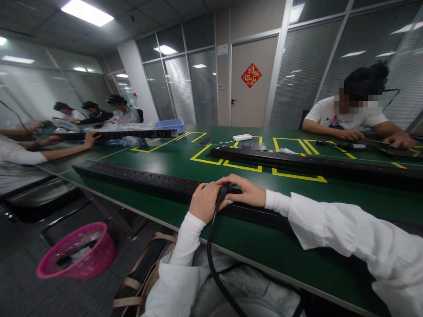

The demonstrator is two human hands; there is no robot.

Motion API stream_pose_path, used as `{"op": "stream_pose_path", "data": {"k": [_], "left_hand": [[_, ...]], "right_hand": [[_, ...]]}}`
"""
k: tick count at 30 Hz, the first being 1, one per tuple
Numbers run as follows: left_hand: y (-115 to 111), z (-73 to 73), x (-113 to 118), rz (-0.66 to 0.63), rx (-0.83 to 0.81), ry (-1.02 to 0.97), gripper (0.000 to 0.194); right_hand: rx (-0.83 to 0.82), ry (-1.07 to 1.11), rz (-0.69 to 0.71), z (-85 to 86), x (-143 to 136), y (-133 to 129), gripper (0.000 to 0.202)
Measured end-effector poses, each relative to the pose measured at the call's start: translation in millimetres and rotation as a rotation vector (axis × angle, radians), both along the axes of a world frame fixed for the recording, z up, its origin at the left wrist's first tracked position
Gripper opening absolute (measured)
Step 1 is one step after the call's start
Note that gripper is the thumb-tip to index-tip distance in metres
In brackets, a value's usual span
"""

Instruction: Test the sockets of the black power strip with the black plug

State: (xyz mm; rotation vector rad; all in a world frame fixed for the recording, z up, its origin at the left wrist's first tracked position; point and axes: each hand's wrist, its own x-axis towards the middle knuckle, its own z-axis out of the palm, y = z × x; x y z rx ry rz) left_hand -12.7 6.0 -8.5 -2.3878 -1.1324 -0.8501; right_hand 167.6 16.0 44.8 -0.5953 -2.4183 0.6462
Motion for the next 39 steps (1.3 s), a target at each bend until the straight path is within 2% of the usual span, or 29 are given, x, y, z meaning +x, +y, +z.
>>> {"op": "stream_pose_path", "data": {"k": [39], "left_hand": [[1.8, -2.8, -2.8, -0.013, 0.006, 0.011, 0.046]], "right_hand": [[0.194, 0.025, -0.033, 0.6, 0.8, -1.7, 0.038]]}}
